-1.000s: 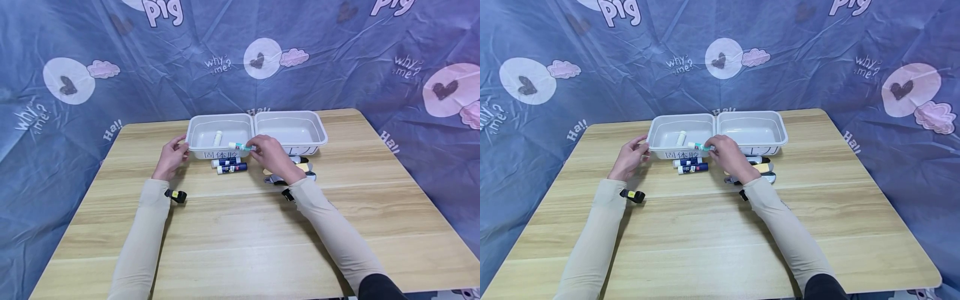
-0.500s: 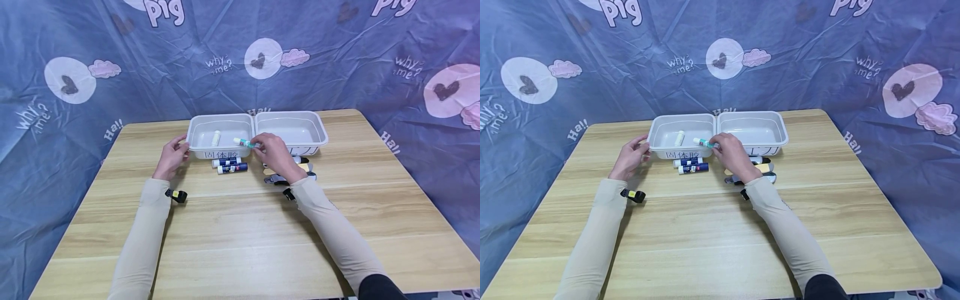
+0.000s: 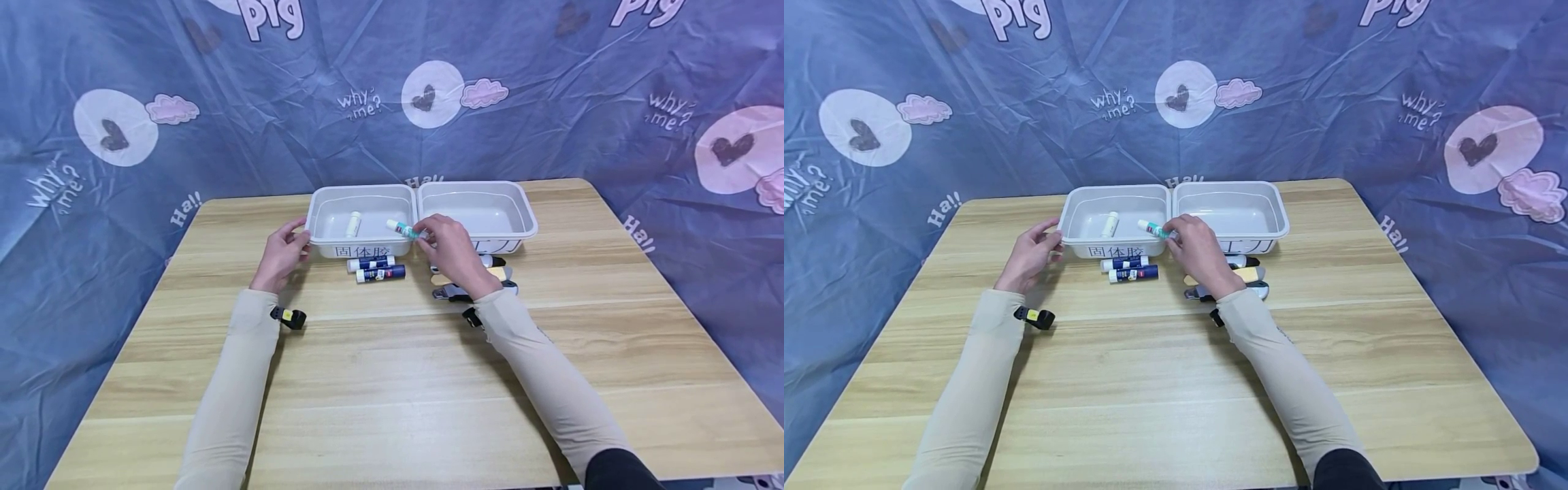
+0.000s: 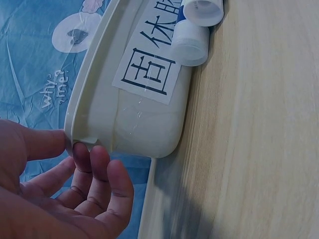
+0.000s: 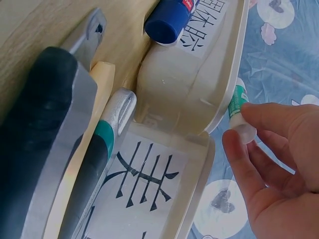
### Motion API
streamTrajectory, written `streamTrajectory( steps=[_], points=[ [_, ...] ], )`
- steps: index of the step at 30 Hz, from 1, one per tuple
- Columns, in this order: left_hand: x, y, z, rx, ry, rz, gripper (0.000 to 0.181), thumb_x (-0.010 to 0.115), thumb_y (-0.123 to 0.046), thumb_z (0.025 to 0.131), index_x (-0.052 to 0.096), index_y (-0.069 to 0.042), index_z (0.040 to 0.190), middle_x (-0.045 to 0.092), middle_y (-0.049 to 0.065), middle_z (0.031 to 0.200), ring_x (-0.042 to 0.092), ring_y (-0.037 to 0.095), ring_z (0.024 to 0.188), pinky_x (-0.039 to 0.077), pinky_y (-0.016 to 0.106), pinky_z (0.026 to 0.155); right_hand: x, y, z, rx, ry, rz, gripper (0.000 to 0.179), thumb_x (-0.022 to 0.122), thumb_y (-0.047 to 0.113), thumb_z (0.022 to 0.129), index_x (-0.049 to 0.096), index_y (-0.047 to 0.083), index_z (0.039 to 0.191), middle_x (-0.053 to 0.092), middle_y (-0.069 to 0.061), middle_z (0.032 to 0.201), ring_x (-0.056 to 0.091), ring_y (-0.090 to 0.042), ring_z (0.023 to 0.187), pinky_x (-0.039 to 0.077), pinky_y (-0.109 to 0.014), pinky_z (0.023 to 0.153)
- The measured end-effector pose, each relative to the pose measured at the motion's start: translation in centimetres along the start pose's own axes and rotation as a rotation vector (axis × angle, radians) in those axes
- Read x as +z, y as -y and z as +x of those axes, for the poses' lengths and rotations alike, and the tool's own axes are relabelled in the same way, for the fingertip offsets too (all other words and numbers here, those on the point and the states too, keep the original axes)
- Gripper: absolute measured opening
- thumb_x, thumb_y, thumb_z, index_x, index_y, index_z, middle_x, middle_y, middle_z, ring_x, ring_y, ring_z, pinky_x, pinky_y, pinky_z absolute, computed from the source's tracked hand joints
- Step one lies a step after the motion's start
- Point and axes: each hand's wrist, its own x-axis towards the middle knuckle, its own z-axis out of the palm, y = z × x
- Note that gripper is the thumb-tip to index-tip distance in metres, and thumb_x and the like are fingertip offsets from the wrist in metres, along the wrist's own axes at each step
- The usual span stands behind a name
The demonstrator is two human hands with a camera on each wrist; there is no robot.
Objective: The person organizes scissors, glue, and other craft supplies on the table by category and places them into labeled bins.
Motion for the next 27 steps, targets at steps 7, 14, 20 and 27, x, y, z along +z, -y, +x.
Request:
streamTrajectory(
  steps=[7,14,20,27],
  points=[
    [-0.1,0.03,-0.09,0.0,0.001,0.007,0.048,0.051,-0.017,0.108,0.044,-0.014,0.155,0.058,0.0,0.1,0.061,0.02,0.093,0.057,0.033,0.087,0.1,-0.01,0.01,0.012,-0.005,0.006,0.018,0.071,0.004,0.094,0.072,0.0,0.112,0.069,-0.014,0.111,0.073,-0.026,0.089,0.062,-0.034,0.079],
    [-0.12,-0.09,-0.11,-0.005,0.005,0.013,0.048,0.052,-0.018,0.108,0.044,-0.015,0.156,0.058,0.0,0.101,0.06,0.018,0.093,0.056,0.034,0.089,0.12,0.06,-0.02,0.007,0.0,0.023,0.023,0.071,0.006,0.095,0.07,0.0,0.117,0.067,-0.014,0.118,0.072,-0.028,0.094,0.061,-0.036,0.083],
    [-0.12,-0.2,-0.07,-0.006,0.01,0.013,0.049,0.052,-0.018,0.108,0.044,-0.016,0.156,0.057,0.002,0.103,0.059,0.017,0.093,0.056,0.03,0.086,0.19,0.06,0.01,-0.02,0.011,0.008,0.031,0.072,0.01,0.095,0.068,0.003,0.126,0.067,-0.012,0.122,0.07,-0.025,0.096,0.059,-0.039,0.086],
    [-0.15,-0.08,0.03,-0.009,0.006,0.014,0.049,0.052,-0.018,0.108,0.044,-0.016,0.156,0.058,0.002,0.103,0.06,0.019,0.095,0.056,0.031,0.086,0.2,0.06,-0.01,-0.027,0.018,-0.031,0.038,0.072,0.012,0.095,0.065,0.005,0.132,0.065,-0.012,0.13,0.068,-0.03,0.101,0.057,-0.042,0.09]
  ],
)
